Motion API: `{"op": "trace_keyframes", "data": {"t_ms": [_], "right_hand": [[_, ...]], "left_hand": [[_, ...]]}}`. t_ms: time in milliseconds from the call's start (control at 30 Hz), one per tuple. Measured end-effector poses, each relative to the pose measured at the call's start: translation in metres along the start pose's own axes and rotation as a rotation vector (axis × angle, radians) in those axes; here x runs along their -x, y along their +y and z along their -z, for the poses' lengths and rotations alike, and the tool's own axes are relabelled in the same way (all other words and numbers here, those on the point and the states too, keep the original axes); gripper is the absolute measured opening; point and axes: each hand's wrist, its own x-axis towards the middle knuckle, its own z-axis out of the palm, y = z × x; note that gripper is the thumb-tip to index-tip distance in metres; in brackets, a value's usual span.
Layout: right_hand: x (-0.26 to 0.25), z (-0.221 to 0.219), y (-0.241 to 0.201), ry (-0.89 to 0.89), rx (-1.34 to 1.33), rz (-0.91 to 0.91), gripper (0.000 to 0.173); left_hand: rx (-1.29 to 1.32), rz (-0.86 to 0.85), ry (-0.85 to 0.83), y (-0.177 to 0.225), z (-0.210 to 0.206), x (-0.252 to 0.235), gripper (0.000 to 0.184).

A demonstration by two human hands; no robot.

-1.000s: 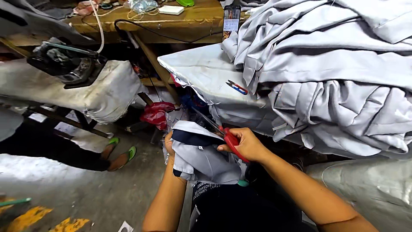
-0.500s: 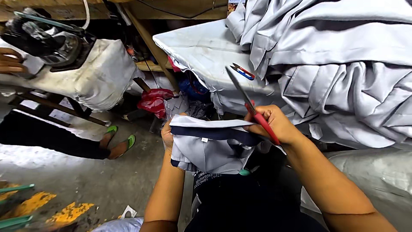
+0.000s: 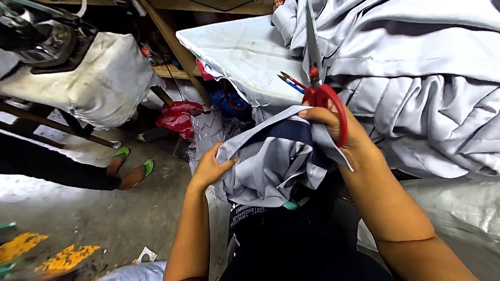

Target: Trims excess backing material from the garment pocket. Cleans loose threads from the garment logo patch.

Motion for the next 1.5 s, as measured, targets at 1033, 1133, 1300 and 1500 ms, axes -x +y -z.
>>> {"op": "trace_keyframes", "data": {"t_ms": [1033, 1133, 1300, 1500], "right_hand": [[0.043, -0.016, 0.049, -0.158, 0.476, 0.403, 0.012], [0.048, -0.026, 0.036, -0.151, 0.146, 0.303, 0.005], [0.046, -0.029, 0.021, -0.158, -0.024, 0.263, 0.005], [0.057, 0.033, 0.036, -0.270, 0.431, 0.181, 0.049]], "left_hand": [[0.271, -0.505, 0.266, 0.067, -0.021, 0.010, 0.055], [0.192, -0.559, 0.024, 0.067, -0.024, 0.003, 0.086], [0.669, -0.442, -0.072, 0.079, -0.016, 0.031, 0.013], [0.325, -0.450, 0.230, -0.002, 0.162, 0.158, 0.019]]}}
